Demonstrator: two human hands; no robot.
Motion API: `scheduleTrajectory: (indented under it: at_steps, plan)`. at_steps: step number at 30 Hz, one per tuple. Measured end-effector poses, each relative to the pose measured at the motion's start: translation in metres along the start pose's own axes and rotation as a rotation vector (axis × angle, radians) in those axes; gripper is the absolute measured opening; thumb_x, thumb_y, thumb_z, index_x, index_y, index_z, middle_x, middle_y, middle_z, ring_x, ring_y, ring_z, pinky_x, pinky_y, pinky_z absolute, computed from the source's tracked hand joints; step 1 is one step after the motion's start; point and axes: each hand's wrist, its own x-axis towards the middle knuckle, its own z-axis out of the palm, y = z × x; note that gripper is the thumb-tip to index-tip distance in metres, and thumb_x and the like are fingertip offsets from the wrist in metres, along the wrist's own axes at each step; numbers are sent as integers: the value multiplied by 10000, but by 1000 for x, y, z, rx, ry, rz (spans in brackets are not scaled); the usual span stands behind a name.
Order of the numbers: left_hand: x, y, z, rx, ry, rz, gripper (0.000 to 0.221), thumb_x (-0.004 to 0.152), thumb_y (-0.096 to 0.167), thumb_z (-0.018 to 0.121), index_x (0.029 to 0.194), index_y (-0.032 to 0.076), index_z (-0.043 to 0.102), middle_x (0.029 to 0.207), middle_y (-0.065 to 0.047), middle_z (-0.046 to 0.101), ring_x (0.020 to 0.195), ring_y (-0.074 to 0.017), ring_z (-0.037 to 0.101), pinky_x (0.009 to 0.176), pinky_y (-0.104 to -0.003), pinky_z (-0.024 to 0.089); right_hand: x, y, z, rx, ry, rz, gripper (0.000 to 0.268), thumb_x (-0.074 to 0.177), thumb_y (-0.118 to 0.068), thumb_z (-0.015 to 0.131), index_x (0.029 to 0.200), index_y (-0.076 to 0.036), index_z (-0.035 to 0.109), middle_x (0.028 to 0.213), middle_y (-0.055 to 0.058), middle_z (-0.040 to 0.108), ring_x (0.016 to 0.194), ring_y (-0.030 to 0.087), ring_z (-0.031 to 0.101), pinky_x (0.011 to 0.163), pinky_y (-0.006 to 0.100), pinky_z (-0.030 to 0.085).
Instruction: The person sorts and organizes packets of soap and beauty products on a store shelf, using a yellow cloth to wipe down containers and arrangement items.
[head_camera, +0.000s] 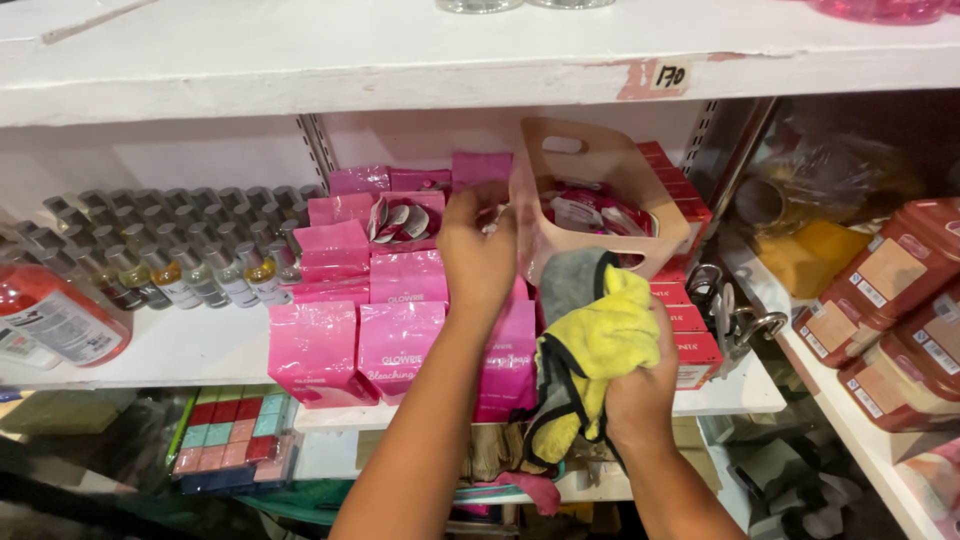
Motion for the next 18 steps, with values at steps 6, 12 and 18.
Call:
scheduleTrajectory:
  at_steps: [6,12,18]
  plan:
    - [-20,-74,-28,393,-192,45,332,742,-77,633,1062,-22,704,1124,-232,688,1028,-421,665,886,-445,554,1,11,29,-260,-217,-114,523,873,87,572,1384,-11,514,1211,57,662,1111,138,650,989,284,532]
    - [-14,-86,-37,472,-302,70,513,784,-58,605,1296,-61,572,1296,-310,581,1123,-486,607,936,-480,526,6,1,63,-698,-283,-55,673,752,67,603,1413,-31,518,1253,153,696,1167,262,699,992,352,530]
    - [-4,-127,-30,521,-331,303,548,801,6,660,1334,-68,553,1300,-305,592,1139,-483,588,982,-488,485,9,5,75,-1032,-380,-79,688,683,8,656,1359,-20,534,1327,239,621,1272,423,552,1066,455,442]
